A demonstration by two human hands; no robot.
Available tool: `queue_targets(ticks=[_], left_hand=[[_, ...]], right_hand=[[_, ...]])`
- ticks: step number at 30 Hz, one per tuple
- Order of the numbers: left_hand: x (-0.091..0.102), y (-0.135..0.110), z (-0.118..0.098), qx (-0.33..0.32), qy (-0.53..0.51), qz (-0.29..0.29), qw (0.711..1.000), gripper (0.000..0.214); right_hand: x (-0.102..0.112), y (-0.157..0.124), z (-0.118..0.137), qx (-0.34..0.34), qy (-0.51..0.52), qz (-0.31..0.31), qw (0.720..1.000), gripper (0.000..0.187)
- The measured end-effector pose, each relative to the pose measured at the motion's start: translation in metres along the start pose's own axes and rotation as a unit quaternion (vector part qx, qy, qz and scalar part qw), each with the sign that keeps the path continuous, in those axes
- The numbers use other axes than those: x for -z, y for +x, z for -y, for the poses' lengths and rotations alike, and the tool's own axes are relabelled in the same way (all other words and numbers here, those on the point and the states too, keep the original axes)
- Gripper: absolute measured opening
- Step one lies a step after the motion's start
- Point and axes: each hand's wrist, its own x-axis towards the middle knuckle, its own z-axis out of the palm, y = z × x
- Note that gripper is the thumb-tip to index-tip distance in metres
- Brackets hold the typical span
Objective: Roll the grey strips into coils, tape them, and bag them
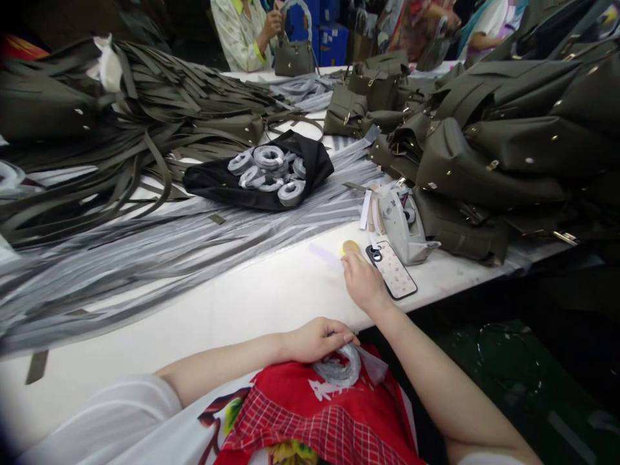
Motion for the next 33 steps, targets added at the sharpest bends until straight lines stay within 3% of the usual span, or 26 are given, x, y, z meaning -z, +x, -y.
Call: queue_targets(ticks=[3,5,7,9,13,17,22,25,29,33], left_hand=[[0.002,0.004,0.002,0.037,-0.051,0.020,0.998,0.045],[0.002,0.009,0.003,0.051,-0.092,0.032,0.994,0.044],[0.001,0.013,0.002,0.067,-0.131,0.046,0.988,0.043],[0.000,0.017,0.000,0.082,-0.149,0.057,0.984,0.044],[-0.003,0.020,-0.005,0.089,-0.132,0.069,0.985,0.048],[-0.009,0.025,-0.008,0.088,-0.108,0.074,0.987,0.045],[-0.015,0.030,-0.010,0.082,-0.067,0.051,0.993,0.037],[-0.013,0.029,-0.014,0.044,0.012,0.023,0.999,0.034],[-0.010,0.026,-0.021,-0.008,0.055,0.038,0.998,0.037],[-0.013,0.024,-0.027,-0.057,0.110,0.044,0.991,0.037]], right_hand=[[0.050,-0.039,-0.003,0.007,0.104,0.049,0.993,0.022],[0.078,-0.065,-0.005,0.008,0.174,0.122,0.977,0.024],[0.095,-0.088,-0.005,0.016,0.180,0.191,0.965,0.027],[0.101,-0.104,-0.003,0.032,0.127,0.217,0.967,0.028],[0.093,-0.120,0.008,0.067,0.014,0.204,0.977,0.023],[0.074,-0.124,0.023,0.088,-0.025,0.212,0.973,0.018],[0.053,-0.125,0.022,0.026,-0.041,0.211,0.976,0.015],[0.057,-0.129,0.006,-0.033,0.074,0.216,0.973,0.015],[0.060,-0.134,-0.015,-0.110,0.275,0.209,0.932,0.018],[0.036,-0.137,-0.024,-0.187,0.399,0.134,0.888,0.019]])
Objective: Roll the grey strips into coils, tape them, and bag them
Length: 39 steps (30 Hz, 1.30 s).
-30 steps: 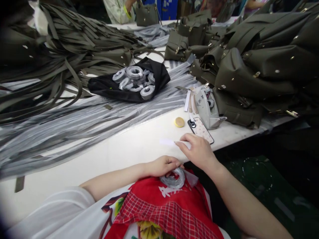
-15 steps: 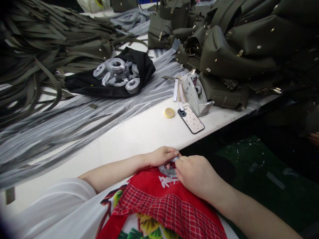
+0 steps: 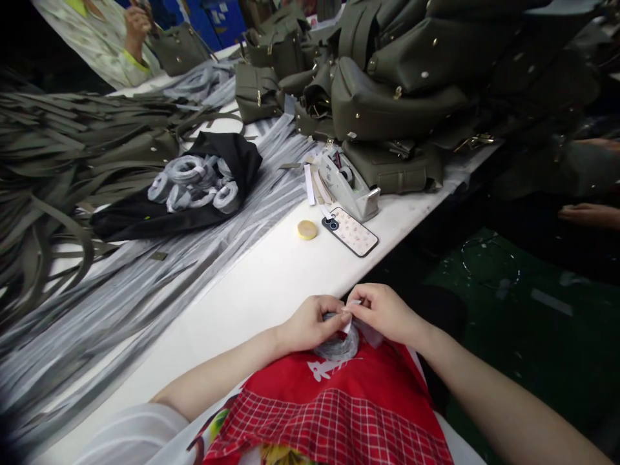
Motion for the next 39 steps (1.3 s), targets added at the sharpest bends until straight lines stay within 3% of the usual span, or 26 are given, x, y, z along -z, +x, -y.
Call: queue_targets(ticks=[2,7,11,15,17,19,22,26,29,32,36,39], left_hand=[[-0.002,-0.001,-0.002,-0.008,0.025,-0.010,1.000,0.038],[-0.007,-0.005,-0.005,-0.054,0.026,-0.032,0.998,0.035],[-0.009,-0.007,-0.005,-0.100,0.014,-0.035,0.994,0.031],[-0.008,-0.013,-0.004,-0.126,0.004,-0.049,0.991,0.028],[-0.008,-0.016,-0.003,-0.125,0.017,-0.089,0.988,0.026],[-0.008,-0.018,0.000,-0.104,0.035,-0.130,0.985,0.027],[-0.011,-0.016,0.005,-0.035,0.013,-0.128,0.991,0.030],[-0.018,-0.011,0.009,0.045,-0.078,-0.109,0.990,0.028],[-0.019,-0.011,0.007,0.034,-0.090,-0.143,0.985,0.018],[-0.017,-0.012,0.006,0.015,-0.059,-0.183,0.981,0.021],[-0.016,-0.012,0.008,0.007,-0.068,-0.168,0.983,0.022],[-0.016,-0.011,0.009,0.008,-0.068,-0.164,0.984,0.021]], right_hand=[[-0.010,0.005,-0.013,-0.024,0.080,-0.018,0.996,0.020],[-0.030,0.012,-0.035,-0.121,0.261,0.001,0.958,0.047],[-0.041,0.013,-0.035,-0.119,0.276,0.006,0.954,0.030],[-0.042,0.011,-0.028,-0.099,0.251,-0.016,0.963,0.018],[-0.040,0.007,-0.022,-0.060,0.185,-0.047,0.980,0.016],[-0.037,0.003,-0.016,-0.003,0.079,-0.089,0.993,0.021],[-0.035,0.001,-0.010,0.051,-0.024,-0.122,0.991,0.026],[-0.028,0.005,-0.013,0.002,0.031,-0.072,0.997,0.027],[-0.016,0.008,-0.015,-0.028,0.131,0.009,0.991,0.030],[-0.004,0.008,-0.012,-0.031,0.171,0.062,0.983,0.031],[0.004,0.010,-0.007,-0.032,0.186,0.105,0.976,0.032],[0.003,0.014,-0.007,-0.074,0.201,0.114,0.970,0.034]])
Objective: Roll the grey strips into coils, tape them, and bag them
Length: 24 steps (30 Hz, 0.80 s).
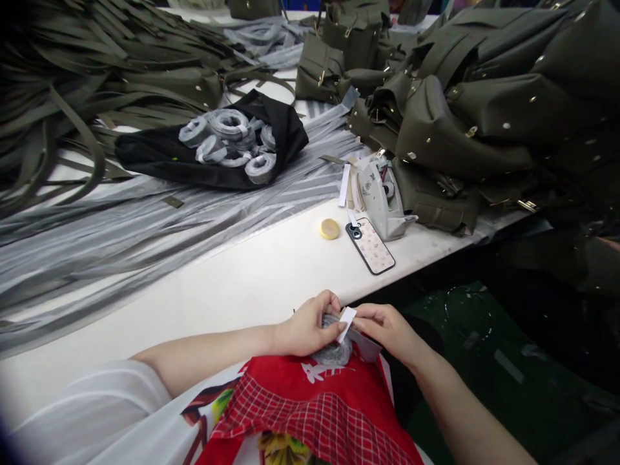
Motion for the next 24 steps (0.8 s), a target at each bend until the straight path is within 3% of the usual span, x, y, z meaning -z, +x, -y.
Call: queue_targets(ticks=[6,11,14,16,19,22,24], left_hand=[[0.002,-0.003,-0.006,-0.017,0.045,0.012,0.999,0.025],[0.002,-0.005,-0.009,-0.026,0.049,0.034,0.998,0.029],[0.003,-0.003,-0.007,0.004,0.060,0.029,0.998,0.033],[0.007,0.001,-0.005,0.077,0.033,0.070,0.994,0.032],[0.014,0.012,-0.003,0.193,-0.122,0.160,0.960,0.035],[0.022,0.026,-0.006,0.202,-0.279,0.118,0.931,0.039],[0.027,0.035,-0.011,0.181,-0.314,0.066,0.930,0.040]], right_hand=[[0.000,0.011,-0.002,-0.092,0.006,-0.015,0.996,0.033],[-0.001,0.013,-0.003,-0.088,-0.007,0.038,0.995,0.030],[-0.007,0.008,0.001,-0.008,-0.161,-0.012,0.987,0.019],[-0.013,0.003,0.007,0.076,-0.296,-0.060,0.950,0.015],[-0.019,-0.008,0.014,0.168,-0.397,-0.053,0.901,0.018],[-0.022,-0.016,0.012,0.222,-0.430,-0.075,0.872,0.035],[-0.020,-0.018,0.010,0.248,-0.437,-0.108,0.858,0.043]])
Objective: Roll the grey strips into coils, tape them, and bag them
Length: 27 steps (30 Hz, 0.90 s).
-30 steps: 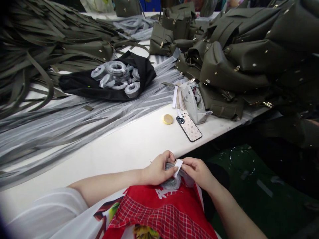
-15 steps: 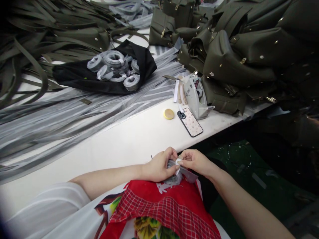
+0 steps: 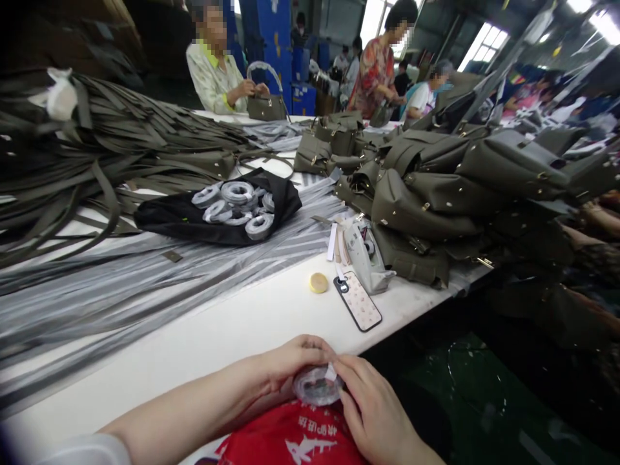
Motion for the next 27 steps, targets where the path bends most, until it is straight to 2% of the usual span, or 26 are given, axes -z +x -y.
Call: queue_targets(ticks=[2,4,6,8,9,12,16,20,24,27], left_hand=[[0.000,0.005,-0.008,-0.023,0.003,-0.021,1.000,0.040],[-0.001,0.008,-0.013,-0.032,0.028,-0.030,0.999,0.043],[-0.001,0.008,-0.015,-0.036,0.051,-0.035,0.997,0.043],[-0.002,0.006,-0.016,-0.048,0.069,-0.034,0.996,0.039],[-0.003,0.004,-0.016,-0.055,0.072,-0.029,0.995,0.037],[-0.004,-0.003,-0.014,-0.067,0.073,-0.025,0.995,0.035],[0.000,-0.009,-0.006,-0.066,0.060,-0.051,0.995,0.037],[0.006,-0.008,-0.002,-0.079,0.046,-0.056,0.994,0.043],[0.004,-0.003,-0.004,-0.075,0.039,-0.057,0.995,0.049],[0.001,0.000,-0.006,-0.076,0.039,-0.053,0.995,0.052]], right_hand=[[0.005,0.003,-0.009,0.011,0.007,-0.012,1.000,0.039],[0.020,0.017,-0.027,0.006,0.015,-0.049,0.999,0.029],[0.044,0.040,-0.055,-0.040,0.014,-0.151,0.988,0.021],[0.071,0.070,-0.090,-0.120,0.025,-0.269,0.955,0.023],[0.084,0.085,-0.107,-0.173,0.055,-0.295,0.938,0.027],[0.106,0.123,-0.150,-0.218,0.115,-0.283,0.927,0.032],[0.103,0.142,-0.172,-0.228,0.210,-0.236,0.921,0.040],[0.097,0.138,-0.171,-0.210,0.275,-0.231,0.909,0.035],[0.098,0.122,-0.167,-0.204,0.286,-0.280,0.893,0.032],[0.091,0.105,-0.165,-0.225,0.282,-0.303,0.882,0.029]])
